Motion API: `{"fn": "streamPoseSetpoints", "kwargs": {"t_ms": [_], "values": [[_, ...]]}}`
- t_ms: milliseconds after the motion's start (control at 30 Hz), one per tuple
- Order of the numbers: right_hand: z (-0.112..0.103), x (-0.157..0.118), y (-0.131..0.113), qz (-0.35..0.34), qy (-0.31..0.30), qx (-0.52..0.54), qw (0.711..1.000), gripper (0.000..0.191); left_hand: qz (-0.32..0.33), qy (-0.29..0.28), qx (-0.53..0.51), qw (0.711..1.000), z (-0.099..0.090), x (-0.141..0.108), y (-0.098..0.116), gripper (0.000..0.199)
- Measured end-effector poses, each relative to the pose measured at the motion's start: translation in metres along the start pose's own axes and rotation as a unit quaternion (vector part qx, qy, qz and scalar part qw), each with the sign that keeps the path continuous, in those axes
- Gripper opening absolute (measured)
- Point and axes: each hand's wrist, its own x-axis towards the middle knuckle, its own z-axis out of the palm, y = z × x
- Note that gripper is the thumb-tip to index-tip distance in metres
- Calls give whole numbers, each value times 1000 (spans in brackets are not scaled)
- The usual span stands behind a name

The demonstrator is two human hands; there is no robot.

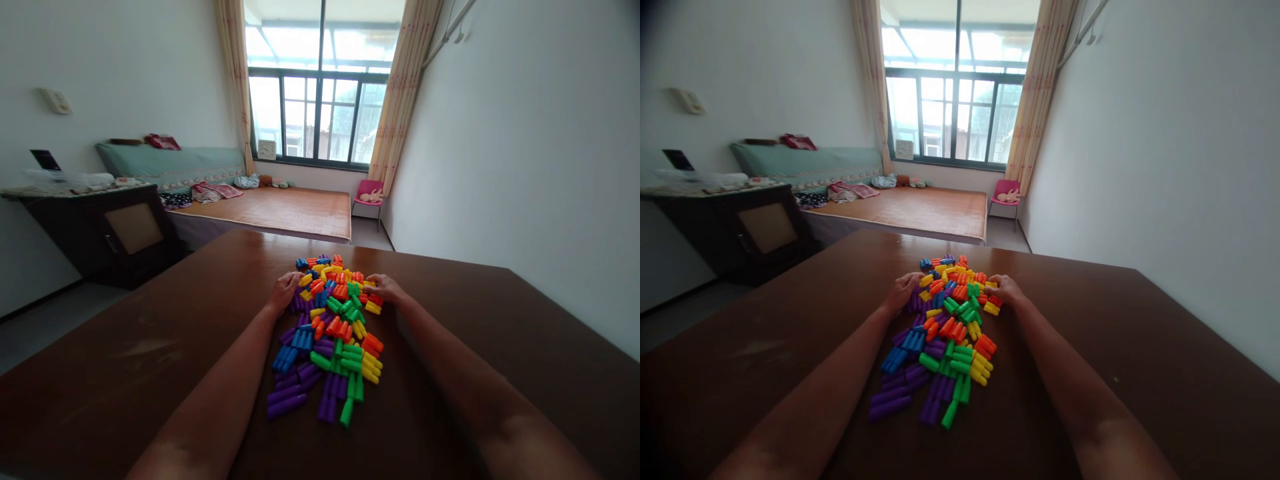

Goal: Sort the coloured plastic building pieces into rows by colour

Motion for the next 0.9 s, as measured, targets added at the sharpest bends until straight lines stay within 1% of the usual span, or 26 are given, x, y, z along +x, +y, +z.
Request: {"fn": "streamPoseSetpoints", "kwargs": {"t_ms": [67, 100, 133, 233, 300, 367, 433, 500, 567, 667, 767, 833, 900], "values": [[-5, 6, 3, -15, -25, -12, 1000, 35, 0, -1, -3, 1000, -1, 0, 1, 48], [-10, 9, 8, -17, -24, -25, 999, 34, -4, -1, -2, 1000, -1, 0, 2, 49], [-14, 11, 14, -16, -11, -43, 999, 35, -8, -1, -2, 1000, -1, -1, 2, 49], [-29, 14, 40, 0, 54, -76, 996, 42, -15, 0, -2, 1000, -2, -1, 4, 51], [-34, 12, 57, 10, 87, -58, 995, 47, -13, 1, 0, 1000, -2, -2, 4, 51], [-33, 9, 69, 16, 110, -40, 993, 46, -9, 6, 12, 1000, -1, -2, 3, 49], [-28, 5, 74, 19, 134, -46, 990, 42, -7, 21, 28, 999, -1, 0, 2, 46], [-22, 3, 74, 16, 159, -64, 985, 38, -7, 27, 54, 998, 0, 4, 2, 44], [-19, 4, 72, 14, 175, -80, 981, 34, -11, 10, 97, 995, 1, 9, 2, 41], [-17, 8, 72, 14, 177, -98, 979, 33, -27, -17, 165, 986, 2, 14, 5, 39], [-18, 13, 79, 37, 195, -113, 974, 32, -33, 20, 198, 979, 3, 13, 6, 39], [-21, 16, 87, 63, 208, -119, 969, 33, -27, 44, 198, 979, 4, 9, 5, 38], [-25, 20, 98, 84, 214, -127, 965, 34, -19, 44, 179, 983, 3, 7, 2, 41]]}}
